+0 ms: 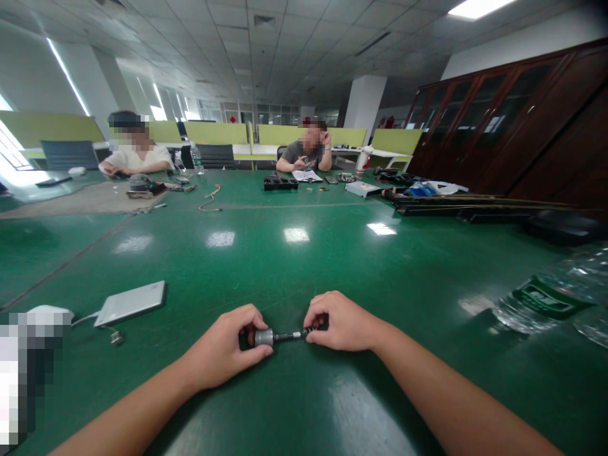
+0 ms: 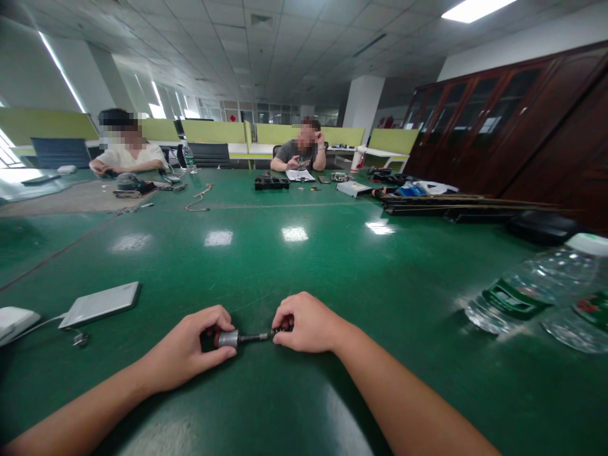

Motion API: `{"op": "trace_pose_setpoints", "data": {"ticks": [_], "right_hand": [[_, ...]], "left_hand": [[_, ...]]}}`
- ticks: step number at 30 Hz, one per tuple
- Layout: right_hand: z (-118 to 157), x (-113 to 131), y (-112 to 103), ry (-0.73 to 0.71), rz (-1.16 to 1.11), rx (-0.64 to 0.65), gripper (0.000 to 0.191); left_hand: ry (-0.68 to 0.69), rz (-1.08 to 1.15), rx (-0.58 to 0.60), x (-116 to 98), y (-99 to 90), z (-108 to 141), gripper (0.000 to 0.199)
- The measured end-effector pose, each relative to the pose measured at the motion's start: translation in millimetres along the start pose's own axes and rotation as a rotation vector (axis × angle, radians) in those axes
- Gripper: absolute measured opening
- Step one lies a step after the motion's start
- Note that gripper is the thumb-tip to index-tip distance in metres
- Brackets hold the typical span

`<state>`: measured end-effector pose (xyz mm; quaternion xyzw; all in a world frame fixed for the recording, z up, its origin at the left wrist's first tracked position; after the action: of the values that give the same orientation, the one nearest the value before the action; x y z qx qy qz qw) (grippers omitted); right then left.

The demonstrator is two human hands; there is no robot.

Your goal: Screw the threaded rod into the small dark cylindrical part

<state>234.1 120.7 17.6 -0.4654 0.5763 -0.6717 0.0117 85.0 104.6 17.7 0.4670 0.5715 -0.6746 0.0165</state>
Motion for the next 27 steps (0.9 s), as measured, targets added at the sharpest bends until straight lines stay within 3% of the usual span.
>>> {"op": "trace_pose_setpoints", "data": {"ticks": [9, 16, 27], "right_hand": [[-1.9, 10.3, 3.5, -0.057, 0.044, -0.002, 0.01], [-8.8, 24.7, 16.0, -0.059, 0.001, -0.099, 0.02], [-11.2, 34.7, 25.9, -0.122, 0.019, -0.084, 0.019]], "left_hand": [[-0.004, -0.003, -0.002, -1.4, -0.6, 0.1, 0.015], [0.01, 0.005, -0.011, -1.7, 0.0, 1.0, 0.015], [0.017, 0.01, -0.014, -1.9, -0.3, -0.7, 0.014]]}}
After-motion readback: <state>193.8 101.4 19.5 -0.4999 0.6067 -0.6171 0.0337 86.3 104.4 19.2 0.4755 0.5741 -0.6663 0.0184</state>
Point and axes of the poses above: each hand's wrist, its own z-axis away from the middle knuckle, its own y-axis out of the palm, x = y × z, the point moved 10 cm from there along -z, towards the middle knuckle, and after that the axes turned 3 degrees about x, right-handed, at the moved point
